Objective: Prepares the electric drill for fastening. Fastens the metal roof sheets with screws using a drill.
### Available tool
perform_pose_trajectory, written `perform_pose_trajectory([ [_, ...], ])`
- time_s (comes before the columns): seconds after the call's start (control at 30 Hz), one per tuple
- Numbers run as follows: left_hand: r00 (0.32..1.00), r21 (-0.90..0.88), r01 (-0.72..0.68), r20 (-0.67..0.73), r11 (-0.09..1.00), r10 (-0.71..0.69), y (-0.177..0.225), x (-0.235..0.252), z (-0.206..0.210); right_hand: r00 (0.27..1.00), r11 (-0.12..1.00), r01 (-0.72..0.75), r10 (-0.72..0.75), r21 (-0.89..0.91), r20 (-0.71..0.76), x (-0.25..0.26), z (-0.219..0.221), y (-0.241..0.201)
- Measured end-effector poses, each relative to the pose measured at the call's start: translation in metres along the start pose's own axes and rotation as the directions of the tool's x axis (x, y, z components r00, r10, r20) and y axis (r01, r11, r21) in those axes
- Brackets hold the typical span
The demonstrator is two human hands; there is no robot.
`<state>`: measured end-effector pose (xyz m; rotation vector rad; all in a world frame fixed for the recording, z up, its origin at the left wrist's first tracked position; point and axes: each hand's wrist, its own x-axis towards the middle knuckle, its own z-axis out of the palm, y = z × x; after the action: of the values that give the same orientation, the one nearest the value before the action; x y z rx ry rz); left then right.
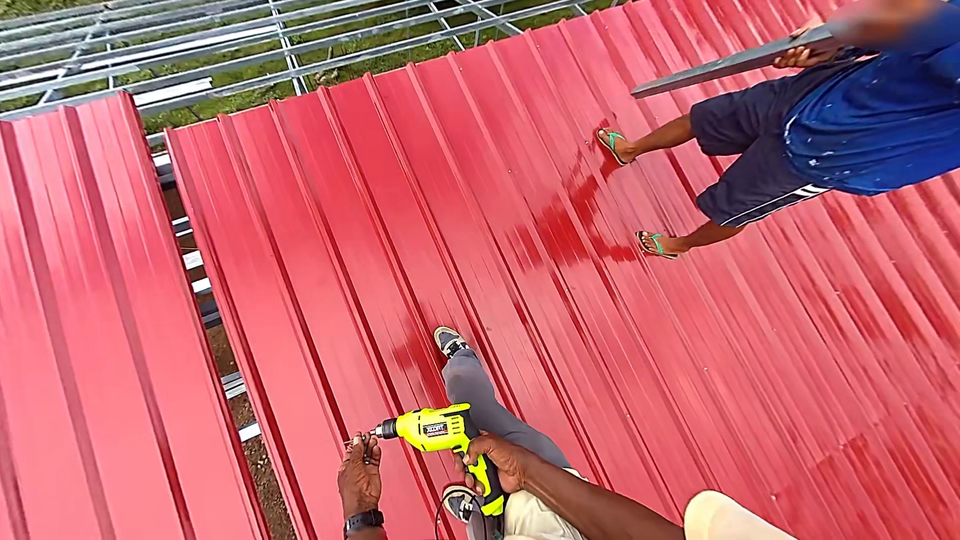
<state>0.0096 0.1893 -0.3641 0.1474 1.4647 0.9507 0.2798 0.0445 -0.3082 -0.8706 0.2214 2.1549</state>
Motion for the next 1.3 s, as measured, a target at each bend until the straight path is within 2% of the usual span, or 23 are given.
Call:
perform_pose_trajectory([
  [0.1, 0.999, -0.028, 0.016, -0.036, 0.999, -0.017, -0.007, -0.001, -0.003, 1.000, 1.000, 0.009, -0.009, -0.003, 0.001, -0.003, 0.002, -0.002],
  [0.23, 0.992, -0.184, 0.118, 0.055, 0.976, -0.110, -0.011, 0.000, -0.003, 1.000, 1.000, 0.011, -0.011, 0.015, 0.004, -0.002, 0.001, 0.000],
  [0.33, 0.987, -0.231, 0.150, 0.085, 0.961, -0.134, -0.013, 0.005, -0.003, 1.000, 1.000, 0.010, -0.010, 0.005, -0.004, -0.002, 0.000, 0.000],
  [0.6, 0.988, -0.174, 0.151, 0.063, 0.973, -0.142, -0.015, 0.010, 0.001, 1.000, 1.000, -0.019, 0.019, -0.012, 0.008, -0.001, -0.002, -0.001],
  [0.77, 0.974, -0.169, 0.205, 0.131, 0.964, -0.184, -0.012, 0.013, -0.007, 1.000, 1.000, -0.012, 0.012, -0.016, 0.001, -0.003, 0.001, -0.004],
  [0.97, 0.948, -0.085, 0.310, 0.097, 0.947, -0.302, -0.003, 0.014, -0.009, 1.000, 0.999, -0.025, 0.025, -0.048, -0.003, -0.005, 0.005, -0.004],
  [1.03, 0.930, -0.043, 0.365, 0.067, 0.930, -0.362, 0.002, 0.014, -0.008, 0.999, 0.996, -0.019, 0.016, -0.089, -0.038, -0.009, 0.010, -0.003],
  [1.17, 0.894, -0.083, 0.447, 0.017, 0.891, -0.447, 0.008, 0.013, -0.007, 0.992, 0.968, -0.013, -0.019, -0.250, -0.123, -0.011, 0.027, -0.002],
  [1.3, 0.875, -0.184, 0.482, 0.059, 0.857, -0.480, 0.001, 0.010, -0.016, 0.985, 0.849, 0.031, -0.116, -0.527, -0.129, -0.012, 0.043, 0.005],
])
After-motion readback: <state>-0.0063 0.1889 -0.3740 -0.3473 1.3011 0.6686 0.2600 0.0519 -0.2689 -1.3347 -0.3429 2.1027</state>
